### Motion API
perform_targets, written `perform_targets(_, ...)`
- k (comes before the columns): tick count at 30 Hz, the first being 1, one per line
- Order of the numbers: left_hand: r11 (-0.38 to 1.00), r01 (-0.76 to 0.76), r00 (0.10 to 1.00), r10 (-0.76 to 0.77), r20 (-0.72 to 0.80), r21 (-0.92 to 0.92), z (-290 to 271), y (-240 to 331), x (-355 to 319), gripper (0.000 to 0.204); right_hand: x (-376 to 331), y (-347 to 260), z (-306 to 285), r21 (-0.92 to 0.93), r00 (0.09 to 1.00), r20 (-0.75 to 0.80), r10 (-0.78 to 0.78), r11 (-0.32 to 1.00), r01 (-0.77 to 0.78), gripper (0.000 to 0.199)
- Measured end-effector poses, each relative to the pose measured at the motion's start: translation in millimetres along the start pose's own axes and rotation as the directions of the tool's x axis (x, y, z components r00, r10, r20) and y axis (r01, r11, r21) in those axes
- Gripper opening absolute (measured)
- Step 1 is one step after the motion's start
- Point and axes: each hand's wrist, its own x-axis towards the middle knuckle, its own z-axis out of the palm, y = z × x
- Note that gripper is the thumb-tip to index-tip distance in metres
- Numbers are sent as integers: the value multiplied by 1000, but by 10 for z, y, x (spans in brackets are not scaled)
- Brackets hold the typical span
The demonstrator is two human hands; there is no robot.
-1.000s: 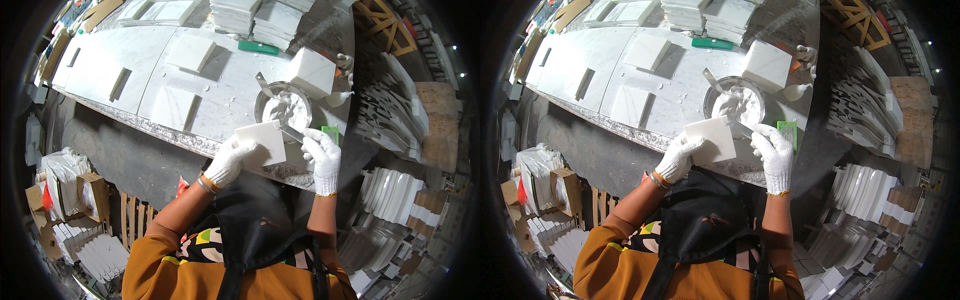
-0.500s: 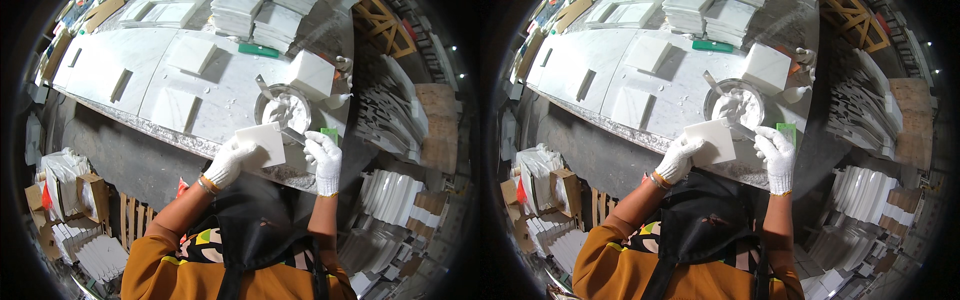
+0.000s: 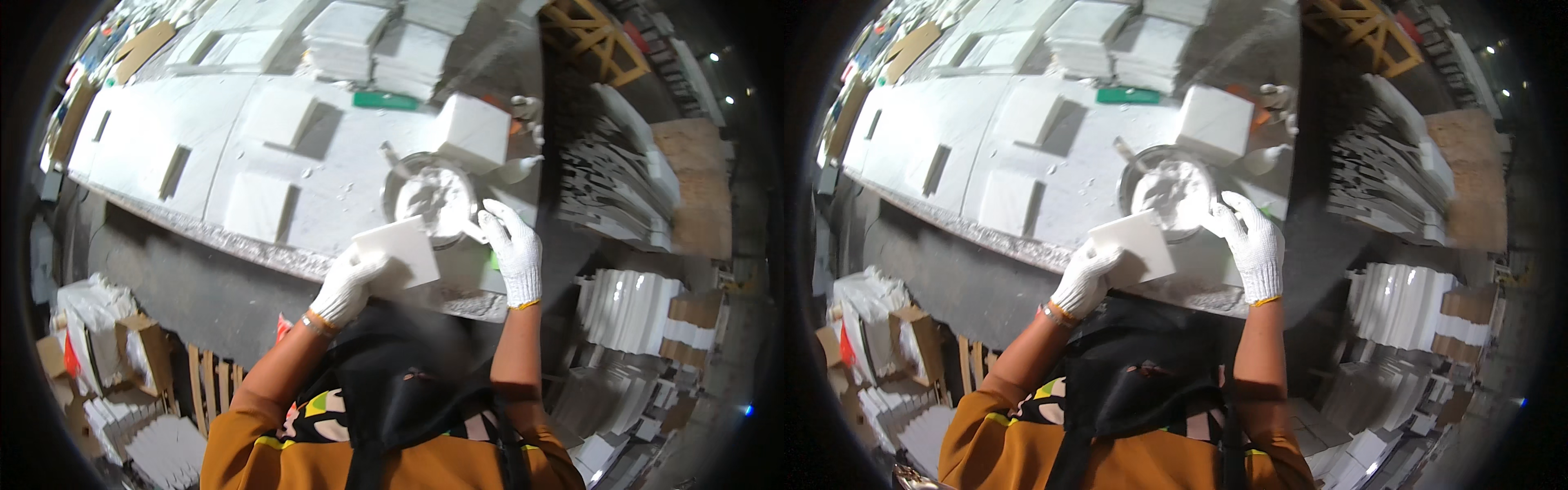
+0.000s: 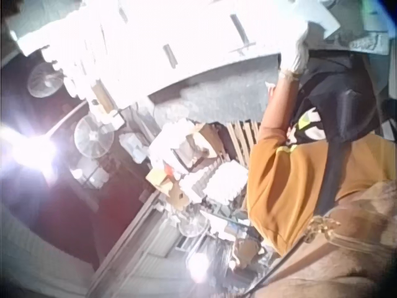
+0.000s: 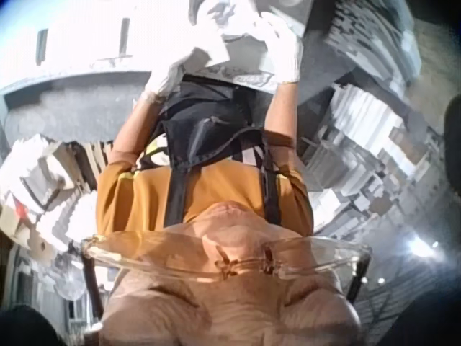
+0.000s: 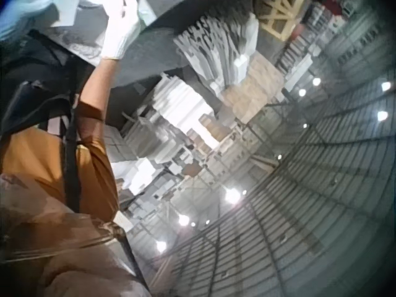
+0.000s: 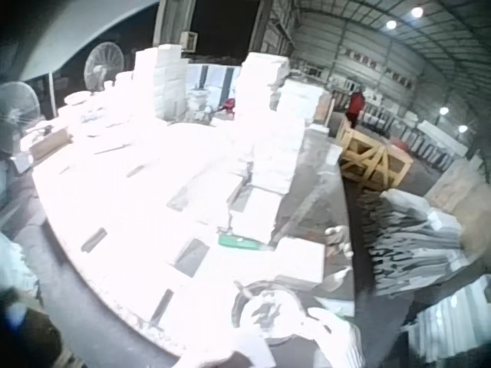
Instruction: The person applies a white paste to small white square tiles using a metal spatula, then smooths the edges with a green sponge and an orange tool. The person handles tiles one at a time, repeatedly applying paste and smoothing the edges.
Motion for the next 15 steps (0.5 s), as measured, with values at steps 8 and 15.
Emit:
perform_targets(8, 1000, 20, 998, -21, 62, 20, 55, 58, 6, 48, 624, 436, -316, 109, 934, -343, 103, 992, -70, 46)
perform_targets(15, 998, 57, 996, -56, 73, -12, 53, 100, -20, 50, 1118, 1075, -87, 141, 992, -119, 30, 990, -13, 37)
